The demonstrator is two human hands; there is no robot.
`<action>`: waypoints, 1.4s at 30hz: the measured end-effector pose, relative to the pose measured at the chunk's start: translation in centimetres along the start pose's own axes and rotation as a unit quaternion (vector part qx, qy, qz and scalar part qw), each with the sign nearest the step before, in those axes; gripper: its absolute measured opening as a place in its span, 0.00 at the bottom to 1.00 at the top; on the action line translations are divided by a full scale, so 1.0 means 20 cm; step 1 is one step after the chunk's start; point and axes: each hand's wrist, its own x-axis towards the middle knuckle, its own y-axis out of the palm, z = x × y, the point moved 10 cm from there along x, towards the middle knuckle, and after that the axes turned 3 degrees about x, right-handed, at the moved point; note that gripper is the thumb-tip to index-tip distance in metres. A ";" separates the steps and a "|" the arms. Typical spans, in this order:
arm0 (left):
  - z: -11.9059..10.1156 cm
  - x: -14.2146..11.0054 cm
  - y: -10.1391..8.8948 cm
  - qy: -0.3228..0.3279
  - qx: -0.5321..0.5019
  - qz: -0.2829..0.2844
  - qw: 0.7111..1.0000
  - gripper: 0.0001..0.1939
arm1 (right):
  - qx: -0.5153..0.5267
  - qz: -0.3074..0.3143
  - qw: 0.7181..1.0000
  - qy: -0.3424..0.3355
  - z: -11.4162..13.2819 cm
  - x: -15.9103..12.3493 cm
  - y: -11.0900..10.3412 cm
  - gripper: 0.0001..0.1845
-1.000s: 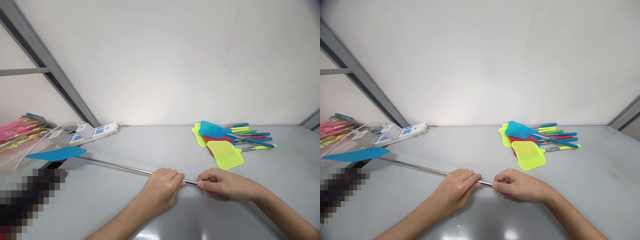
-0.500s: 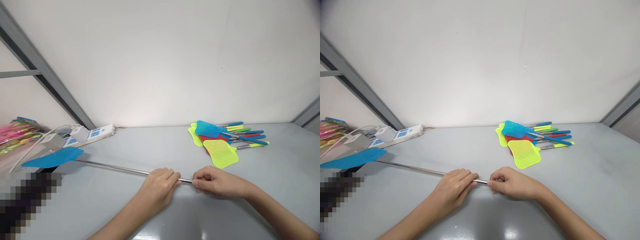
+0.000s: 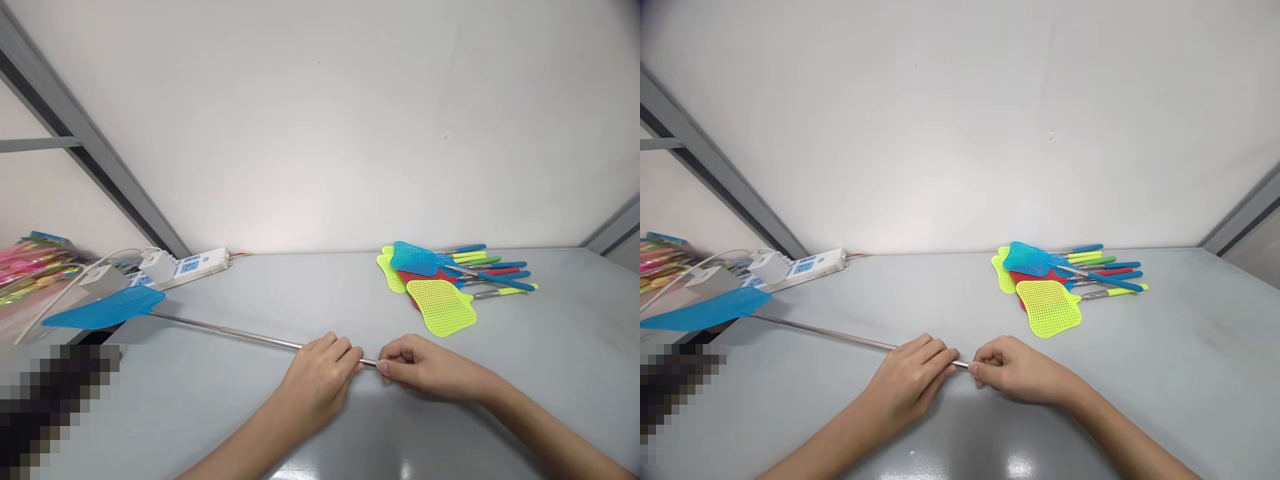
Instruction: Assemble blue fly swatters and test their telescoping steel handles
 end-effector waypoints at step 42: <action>-0.08 -0.03 0.12 0.007 -0.033 0.018 0.999 0.12 | 0.052 0.035 0.998 -0.002 -0.04 0.02 0.07 0.14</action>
